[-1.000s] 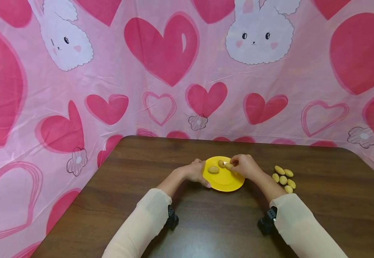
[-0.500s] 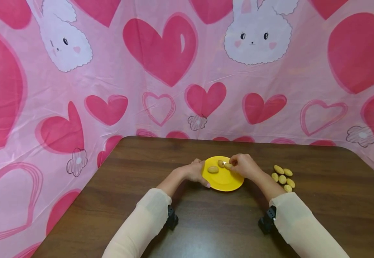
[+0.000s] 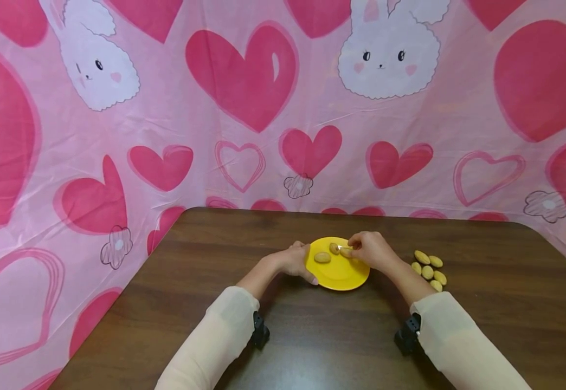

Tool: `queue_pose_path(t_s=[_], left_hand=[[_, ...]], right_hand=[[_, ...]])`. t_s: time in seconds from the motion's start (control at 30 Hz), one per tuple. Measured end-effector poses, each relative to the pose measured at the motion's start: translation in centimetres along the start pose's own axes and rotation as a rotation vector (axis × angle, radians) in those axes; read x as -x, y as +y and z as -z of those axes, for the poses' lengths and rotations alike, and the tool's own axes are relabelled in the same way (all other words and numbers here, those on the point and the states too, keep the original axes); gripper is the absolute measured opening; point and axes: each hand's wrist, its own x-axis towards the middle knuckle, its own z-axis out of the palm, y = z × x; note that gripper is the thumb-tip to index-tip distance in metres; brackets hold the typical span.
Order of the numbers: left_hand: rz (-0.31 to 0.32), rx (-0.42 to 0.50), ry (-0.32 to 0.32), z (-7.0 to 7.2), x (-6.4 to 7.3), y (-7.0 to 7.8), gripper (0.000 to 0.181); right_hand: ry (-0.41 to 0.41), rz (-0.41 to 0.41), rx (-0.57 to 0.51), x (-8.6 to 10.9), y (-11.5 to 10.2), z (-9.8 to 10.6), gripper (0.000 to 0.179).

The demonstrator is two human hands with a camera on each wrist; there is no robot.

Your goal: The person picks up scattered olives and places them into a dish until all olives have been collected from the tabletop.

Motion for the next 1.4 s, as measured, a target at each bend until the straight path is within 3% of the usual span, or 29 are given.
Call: queue_pose_path(t_s=[0.67, 0.8, 1.4], left_hand=[[0.000, 0.002, 0.005, 0.1, 0.1, 0.2, 0.092], [-0.001, -0.004, 0.003, 0.1, 0.1, 0.2, 0.092], [0.001, 0.003, -0.003, 0.1, 0.1, 0.1, 0.091]], right_hand=[[-0.012, 0.002, -0.031, 0.7, 1.0, 1.1, 0.018], [-0.008, -0.036, -0.067, 1.0, 1.5, 1.5, 0.019], [0.115, -0.026, -0.045, 4.1, 5.8, 4.1, 0.023]])
